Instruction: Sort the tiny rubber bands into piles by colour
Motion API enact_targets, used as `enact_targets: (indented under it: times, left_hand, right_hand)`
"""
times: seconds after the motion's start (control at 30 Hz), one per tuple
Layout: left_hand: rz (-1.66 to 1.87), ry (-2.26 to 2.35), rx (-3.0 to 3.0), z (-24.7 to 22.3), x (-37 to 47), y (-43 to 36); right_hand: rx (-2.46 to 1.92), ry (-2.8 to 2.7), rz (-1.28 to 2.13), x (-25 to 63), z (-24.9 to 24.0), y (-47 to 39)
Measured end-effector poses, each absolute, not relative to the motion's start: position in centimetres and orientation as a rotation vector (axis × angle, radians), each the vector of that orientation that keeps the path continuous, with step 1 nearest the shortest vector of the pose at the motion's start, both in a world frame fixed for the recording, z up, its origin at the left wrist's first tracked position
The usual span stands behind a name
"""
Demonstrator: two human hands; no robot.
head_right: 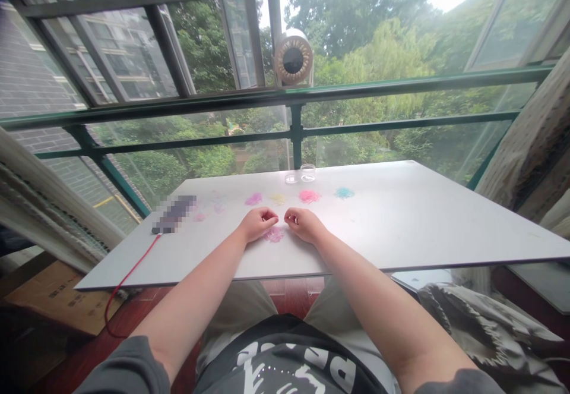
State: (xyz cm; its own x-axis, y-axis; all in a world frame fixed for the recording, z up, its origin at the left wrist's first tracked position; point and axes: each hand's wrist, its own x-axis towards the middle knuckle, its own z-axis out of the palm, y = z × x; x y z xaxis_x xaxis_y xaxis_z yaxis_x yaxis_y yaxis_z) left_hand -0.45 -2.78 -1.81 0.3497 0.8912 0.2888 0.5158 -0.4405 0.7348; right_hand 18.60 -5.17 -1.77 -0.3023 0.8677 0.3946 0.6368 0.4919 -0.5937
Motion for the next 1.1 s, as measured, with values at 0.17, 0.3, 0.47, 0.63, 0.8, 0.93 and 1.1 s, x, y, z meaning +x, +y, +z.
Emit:
enact_targets:
  times: [0.17, 0.3, 0.47, 0.63, 0.8, 0.93, 1.1]
  left_hand:
    - [0.923, 1.210, 2.090, -1.73, -0.44, -2.89]
    - [0.916, 1.198, 2.088, -1.72, -0.46, -2.94]
    - [0.915, 1.196, 2.082, -1.71, -0.45, -2.95]
    - [0.917, 1.203, 2.085, -1.79, -0.44, -2.84]
    - [0.913, 1.207, 2.089, -1.87, -0.43, -2.75]
    - [0.911, 1.213, 2.090, -1.84, -0.44, -2.79]
    - [0.907, 1.221, 2.092, -1.74, -0.45, -2.86]
  right_hand:
    - [-1.244, -2.046, 0.414, 18.60, -1.78, -5.09]
    - [-1.236, -2.069, 0.411, 18.57, -1.73, -5.12]
    - [-1.246, -2.060, 0.401, 18.60, -1.62, -5.17]
    - [-1.262, -2.051, 0.393, 18.60, -1.70, -5.13]
    - [-1.271, -2.058, 0.386, 18.58, -1.72, -5.10]
    - [-1.275, -2.059, 0.376, 18.56, -1.62, -5.21]
    - [-1.277, -2.052, 0.367, 18.54, -1.58, -5.27]
